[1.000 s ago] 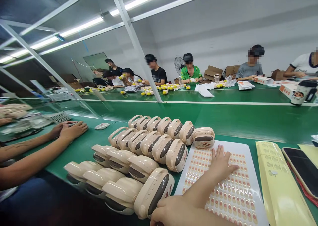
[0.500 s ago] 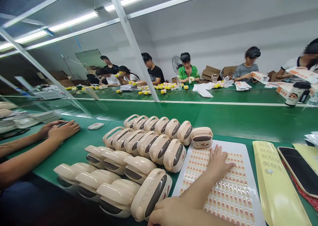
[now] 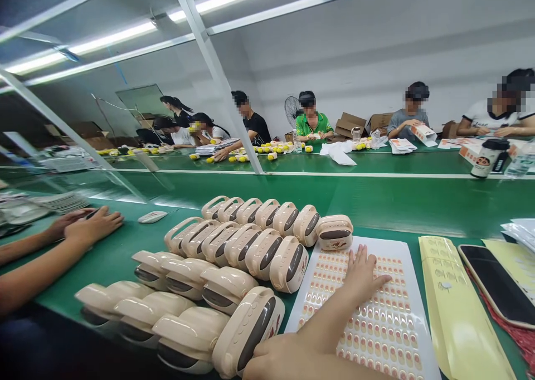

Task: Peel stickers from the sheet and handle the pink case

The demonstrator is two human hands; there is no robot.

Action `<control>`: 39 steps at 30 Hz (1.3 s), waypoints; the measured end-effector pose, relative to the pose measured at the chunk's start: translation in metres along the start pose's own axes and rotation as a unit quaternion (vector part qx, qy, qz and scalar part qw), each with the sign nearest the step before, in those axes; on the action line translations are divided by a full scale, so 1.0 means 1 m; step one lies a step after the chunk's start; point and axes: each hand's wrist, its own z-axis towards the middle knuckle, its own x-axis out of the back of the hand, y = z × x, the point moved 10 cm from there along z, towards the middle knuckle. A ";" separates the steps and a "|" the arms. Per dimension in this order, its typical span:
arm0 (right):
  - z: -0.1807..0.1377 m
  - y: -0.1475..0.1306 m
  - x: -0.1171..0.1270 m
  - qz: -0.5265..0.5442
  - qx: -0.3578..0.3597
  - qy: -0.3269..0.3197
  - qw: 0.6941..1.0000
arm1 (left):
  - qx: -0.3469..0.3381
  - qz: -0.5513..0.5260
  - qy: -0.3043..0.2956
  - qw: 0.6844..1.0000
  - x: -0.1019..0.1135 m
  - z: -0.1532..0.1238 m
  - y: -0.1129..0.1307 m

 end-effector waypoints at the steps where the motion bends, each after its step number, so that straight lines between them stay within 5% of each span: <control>1: 0.000 -0.001 0.001 0.001 0.006 0.001 1.000 | -0.001 0.000 -0.003 1.000 0.000 0.000 0.000; 23: -0.003 0.003 0.006 0.038 0.037 0.036 0.998 | -0.025 -0.014 0.055 0.998 0.001 0.002 0.001; 39: -0.003 0.002 0.004 0.047 0.015 -0.016 0.999 | -0.028 -0.025 0.055 0.998 -0.003 0.004 -0.003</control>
